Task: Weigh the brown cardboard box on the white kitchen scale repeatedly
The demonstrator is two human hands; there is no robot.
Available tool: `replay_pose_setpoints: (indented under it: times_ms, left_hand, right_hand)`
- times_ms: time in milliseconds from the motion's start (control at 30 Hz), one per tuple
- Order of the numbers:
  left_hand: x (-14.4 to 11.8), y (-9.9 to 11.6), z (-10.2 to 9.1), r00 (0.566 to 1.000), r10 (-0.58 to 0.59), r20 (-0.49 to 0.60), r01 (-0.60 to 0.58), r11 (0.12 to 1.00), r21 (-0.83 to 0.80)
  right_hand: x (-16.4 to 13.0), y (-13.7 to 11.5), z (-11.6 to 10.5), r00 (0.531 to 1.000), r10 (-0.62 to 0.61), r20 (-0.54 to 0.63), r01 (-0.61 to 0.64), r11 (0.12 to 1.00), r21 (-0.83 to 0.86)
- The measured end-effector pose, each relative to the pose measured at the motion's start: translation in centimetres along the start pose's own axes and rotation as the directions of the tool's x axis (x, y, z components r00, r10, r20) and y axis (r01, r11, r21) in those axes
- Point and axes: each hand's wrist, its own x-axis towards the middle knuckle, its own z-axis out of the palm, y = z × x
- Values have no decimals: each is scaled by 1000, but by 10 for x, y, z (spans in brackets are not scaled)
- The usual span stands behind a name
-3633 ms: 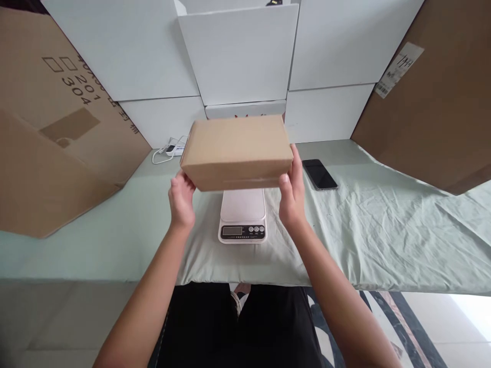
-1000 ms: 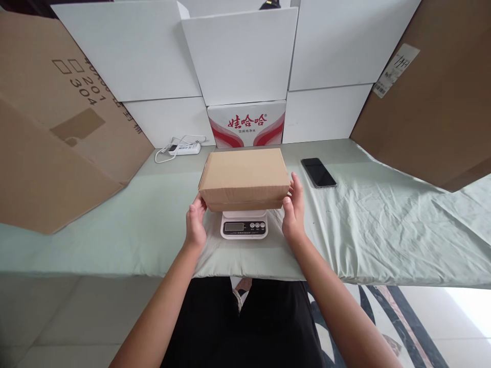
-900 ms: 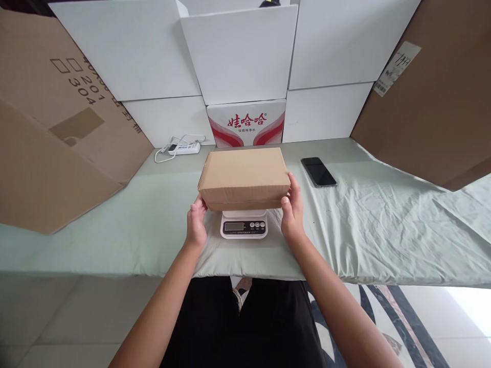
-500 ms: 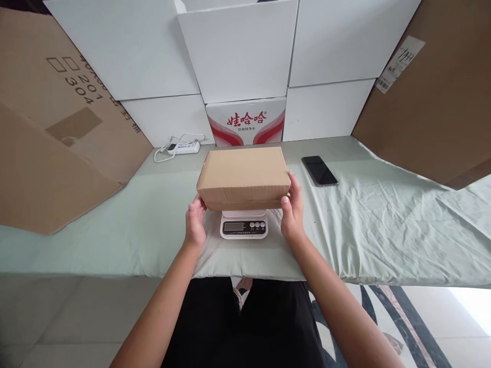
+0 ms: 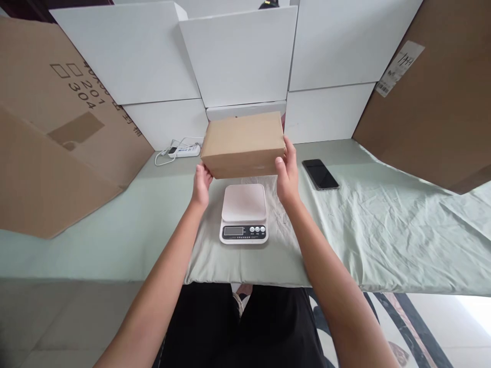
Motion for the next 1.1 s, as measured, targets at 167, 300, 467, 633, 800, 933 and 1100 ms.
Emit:
replay_pose_setpoints:
  times_ms: [167,300,467,633,800,933,1100]
  left_hand:
    - [12,-42,0,993,-114,5,114,993,32]
    - [12,-54,-4,986,-164,9,164,985,61]
    - [15,-62,-7,985,-172,-6,172,981,91]
    - [11,-66,-7,980,-196,-32,198,976,96]
    - [10,-64,-12,980,-195,-50,199,975,99]
    - [13,-51,-21,976,-169,-133,185,977,111]
    - [14,-38,-21,950,-237,-204,256,964,74]
  right_hand:
    - [1,60,18,990,134,49,-139,982,125]
    - [-9,81,20,958,275,83,-285,946,157]
    - [-7,81,19,944,327,53,-331,923,197]
    - [-6,82,21,940,337,57,-342,919,195]
    - [-7,88,16,952,304,29,-305,943,134]
    - [-8,91,6,964,263,-41,-257,961,105]
    - [-11,90,4,956,295,-4,-293,950,111]
